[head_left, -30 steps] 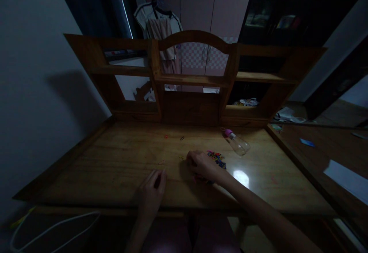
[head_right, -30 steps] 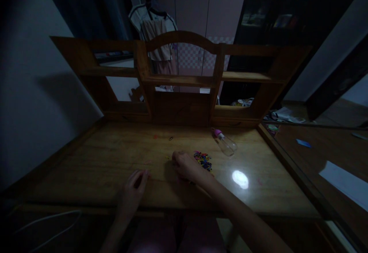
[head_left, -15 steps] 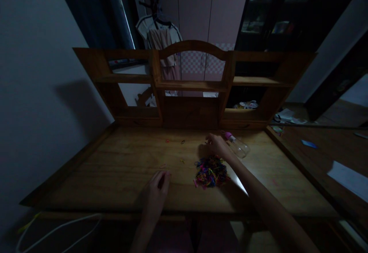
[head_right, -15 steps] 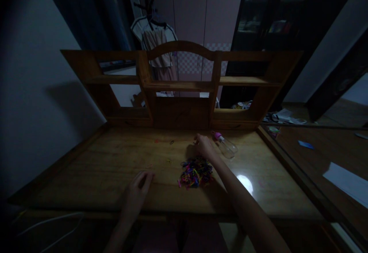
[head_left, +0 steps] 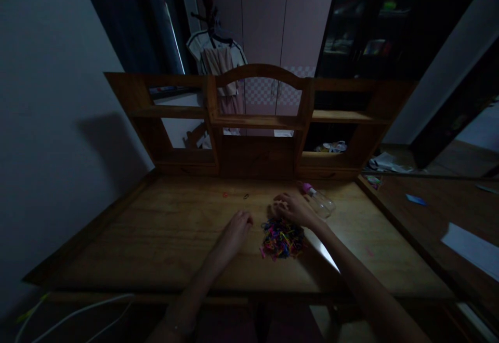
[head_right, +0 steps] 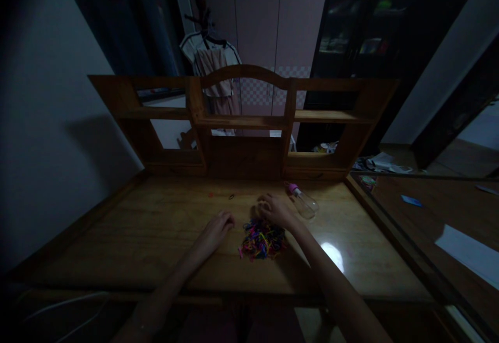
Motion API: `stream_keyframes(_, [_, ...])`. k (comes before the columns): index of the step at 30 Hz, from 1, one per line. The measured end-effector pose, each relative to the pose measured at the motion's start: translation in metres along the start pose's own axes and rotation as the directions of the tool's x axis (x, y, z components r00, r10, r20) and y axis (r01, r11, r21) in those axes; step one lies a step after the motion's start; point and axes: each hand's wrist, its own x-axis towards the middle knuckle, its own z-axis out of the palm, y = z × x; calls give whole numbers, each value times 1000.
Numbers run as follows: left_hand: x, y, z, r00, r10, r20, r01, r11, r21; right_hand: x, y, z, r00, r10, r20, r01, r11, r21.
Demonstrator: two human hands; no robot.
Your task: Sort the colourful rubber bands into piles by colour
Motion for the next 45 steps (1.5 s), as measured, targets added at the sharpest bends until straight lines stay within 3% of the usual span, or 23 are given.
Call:
stream_keyframes(5, [-16, 19, 6, 998, 41, 46, -33, 987, -156, -17, -13, 3, 964, -153, 218, 118, 979, 166])
stream_keyframes(10, [-16, 17, -1, 998, -16, -66, 8, 992, -124, -35, -6, -2, 955, -141, 260, 90, 976, 198])
stream_keyframes(14, [18, -12, -13, 986, -69, -153, 62, 997, -48, -41, -10, -8, 968, -103, 230, 49, 972, 228])
stream_keyframes(18, [68, -40, -16, 981, -121, -150, 119, 993, -26, -31, -30, -5, 979, -135, 151, 91, 960, 265])
stream_keyframes(21, [94, -44, -9, 987, -108, -117, 105, 994, -32, -19, -45, 3, 954, -243, 175, 205, 956, 212])
stream_keyframes(23, [98, -39, -5, 991, -92, -99, 88, 995, -37, -14, -50, 9, 935, -285, 210, 253, 953, 164])
stream_keyframes(27, [70, -12, -6, 995, -38, -97, 33, 998, -49, -23, -44, 7, 935, -272, 228, 254, 961, 105])
stream_keyframes(32, [-5, 35, -7, 998, 41, -46, -45, 995, -92, -58, -26, -11, 951, -212, 224, 195, 976, 94])
stream_keyframes(38, [-68, 80, 7, 977, -189, -102, 167, 967, -192, -76, -24, -30, 992, -111, 57, 92, 959, 268])
stream_keyframes(42, [-87, 97, 27, 947, -291, -136, 247, 930, -274, -71, -6, -34, 989, 51, -136, -21, 977, 213])
stream_keyframes(45, [-93, 103, 41, 942, -309, -128, 258, 916, -308, -75, 10, -26, 974, 176, -143, -151, 974, 171])
